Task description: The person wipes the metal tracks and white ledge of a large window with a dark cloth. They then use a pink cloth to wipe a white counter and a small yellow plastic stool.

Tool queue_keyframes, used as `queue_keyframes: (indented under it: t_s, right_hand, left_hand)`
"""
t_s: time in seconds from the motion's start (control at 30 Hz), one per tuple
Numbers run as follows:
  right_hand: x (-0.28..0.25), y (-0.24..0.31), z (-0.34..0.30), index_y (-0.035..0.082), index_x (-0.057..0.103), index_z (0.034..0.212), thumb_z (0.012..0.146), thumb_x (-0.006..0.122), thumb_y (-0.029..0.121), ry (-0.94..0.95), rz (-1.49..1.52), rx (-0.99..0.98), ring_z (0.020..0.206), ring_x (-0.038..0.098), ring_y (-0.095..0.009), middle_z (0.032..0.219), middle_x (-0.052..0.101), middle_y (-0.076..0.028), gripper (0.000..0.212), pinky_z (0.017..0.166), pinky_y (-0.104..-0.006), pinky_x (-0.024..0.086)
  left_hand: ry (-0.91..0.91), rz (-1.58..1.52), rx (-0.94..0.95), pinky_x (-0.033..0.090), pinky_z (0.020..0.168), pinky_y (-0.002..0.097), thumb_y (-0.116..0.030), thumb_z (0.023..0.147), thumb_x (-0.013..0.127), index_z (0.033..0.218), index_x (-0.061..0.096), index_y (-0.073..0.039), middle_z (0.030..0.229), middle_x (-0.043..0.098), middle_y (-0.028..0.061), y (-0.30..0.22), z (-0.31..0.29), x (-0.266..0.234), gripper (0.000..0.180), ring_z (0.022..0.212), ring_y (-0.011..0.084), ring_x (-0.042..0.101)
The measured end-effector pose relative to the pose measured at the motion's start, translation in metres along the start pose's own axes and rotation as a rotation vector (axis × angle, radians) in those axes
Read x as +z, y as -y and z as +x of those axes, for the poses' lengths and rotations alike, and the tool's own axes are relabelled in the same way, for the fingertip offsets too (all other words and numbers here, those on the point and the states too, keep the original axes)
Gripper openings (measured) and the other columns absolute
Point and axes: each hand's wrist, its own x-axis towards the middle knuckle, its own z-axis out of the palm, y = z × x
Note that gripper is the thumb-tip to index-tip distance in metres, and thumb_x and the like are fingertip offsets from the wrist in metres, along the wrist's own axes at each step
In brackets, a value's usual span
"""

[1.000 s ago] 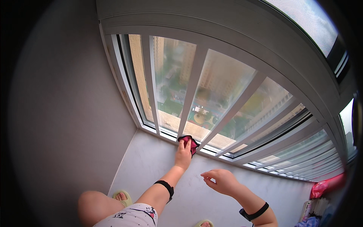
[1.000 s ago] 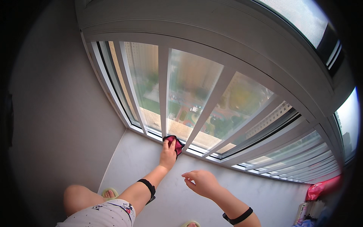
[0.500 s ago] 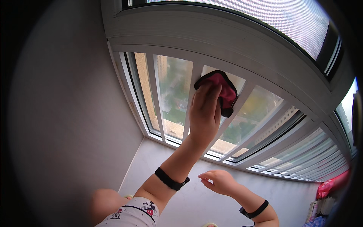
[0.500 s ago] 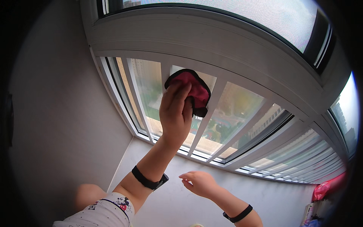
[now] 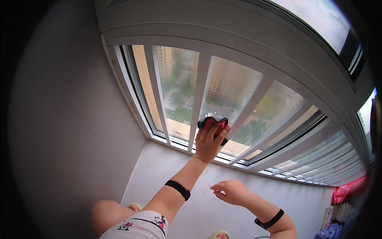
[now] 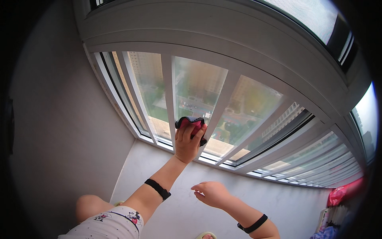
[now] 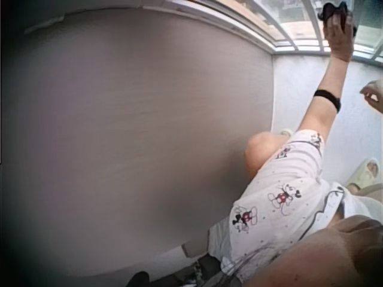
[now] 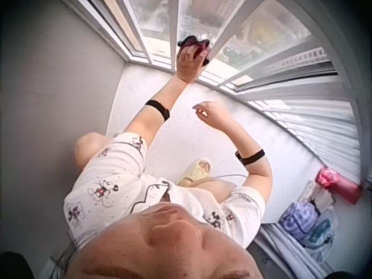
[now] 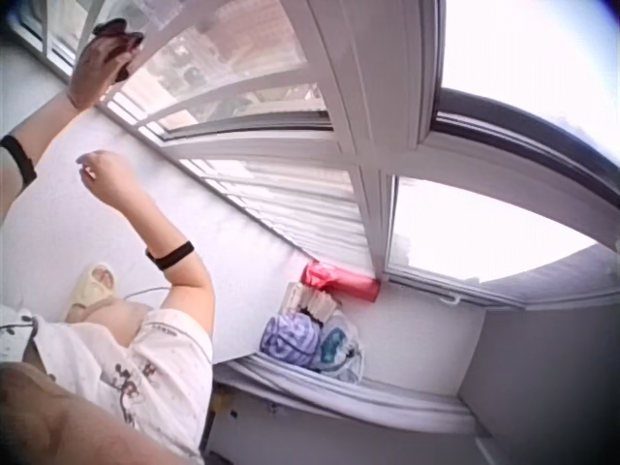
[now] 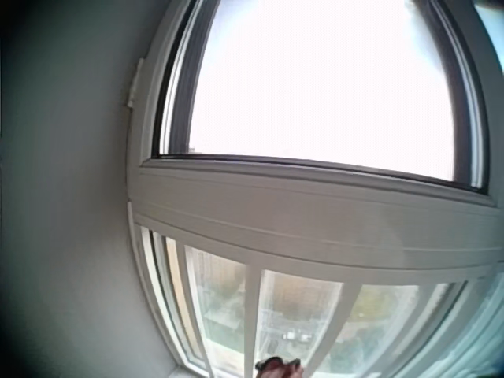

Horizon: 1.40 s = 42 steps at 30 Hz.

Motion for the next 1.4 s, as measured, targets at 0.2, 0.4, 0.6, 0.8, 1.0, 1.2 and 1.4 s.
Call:
queue_keyframes:
  t_s: [0.2,0.4,0.6,0.8,1.0,1.2,1.4]
  right_hand:
    - [0.01,0.0,-0.001,0.013,0.067,0.105,0.088,0.058,0.021,-0.005,0.0,-0.008,0.081,0.065,-0.023,0.096,0.068,-0.005,0.021,0.071,-0.0357,0.052]
    - [0.01,-0.003,0.002,0.015,0.065,0.108,0.09,0.053,0.022,0.055,0.009,0.028,0.089,0.063,-0.025,0.097,0.067,-0.005,0.023,0.075,-0.0375,0.051]
    - [0.008,0.003,0.014,0.014,0.065,0.109,0.091,0.053,0.022,0.103,-0.013,0.01,0.092,0.063,-0.025,0.101,0.067,-0.005,0.024,0.077,-0.0376,0.051]
    - [0.01,0.01,0.018,0.015,0.066,0.109,0.09,0.055,0.023,0.101,-0.031,-0.019,0.086,0.064,-0.023,0.1,0.068,-0.005,0.023,0.074,-0.0367,0.051]
    - [0.017,-0.004,0.014,0.014,0.064,0.109,0.09,0.052,0.023,0.212,-0.02,0.051,0.095,0.062,-0.026,0.103,0.066,-0.005,0.025,0.079,-0.0384,0.051]
    - [0.025,-0.003,0.018,0.014,0.064,0.11,0.089,0.052,0.023,0.244,0.006,0.062,0.095,0.062,-0.027,0.104,0.066,-0.006,0.026,0.08,-0.0389,0.051]
    - [0.031,-0.01,0.014,0.013,0.064,0.111,0.09,0.052,0.024,0.257,0.003,0.058,0.095,0.062,-0.027,0.103,0.066,-0.007,0.026,0.08,-0.0392,0.051]
  left_hand:
    - [0.629,-0.2,-0.303,0.048,0.073,0.0411,-0.008,0.079,0.059,0.104,0.058,-0.014,0.094,0.058,0.0103,0.02,-0.114,0.012,0.026,0.084,0.0285,0.059]
    - [0.117,-0.547,-0.381,0.048,0.069,0.0384,-0.002,0.072,0.064,0.099,0.057,-0.007,0.091,0.058,0.0119,0.003,-0.003,-0.034,0.027,0.081,0.0317,0.058]
    - [-0.394,-0.447,-0.245,0.049,0.082,0.0387,0.001,0.069,0.068,0.124,0.047,-0.002,0.108,0.053,0.0175,0.009,0.14,-0.091,0.059,0.092,0.0339,0.057]
    - [-0.323,-0.185,-0.311,0.047,0.083,0.0412,-0.004,0.071,0.067,0.109,0.049,0.003,0.105,0.056,0.0182,0.032,0.129,-0.055,0.042,0.096,0.035,0.057]
    - [-0.328,-0.345,-0.608,0.048,0.076,0.033,-0.007,0.064,0.076,0.101,0.052,-0.001,0.095,0.057,0.0102,0.037,0.036,-0.022,0.044,0.083,0.0235,0.058]
    - [-0.042,-0.266,-0.867,0.046,0.07,0.0386,-0.007,0.064,0.074,0.093,0.053,-0.002,0.083,0.057,0.011,0.044,-0.081,0.004,0.036,0.076,0.0284,0.057]
    - [0.247,-0.157,-0.972,0.045,0.072,0.0441,-0.004,0.064,0.07,0.088,0.049,-0.003,0.082,0.056,0.0137,0.062,-0.146,0.027,0.033,0.081,0.0363,0.055]
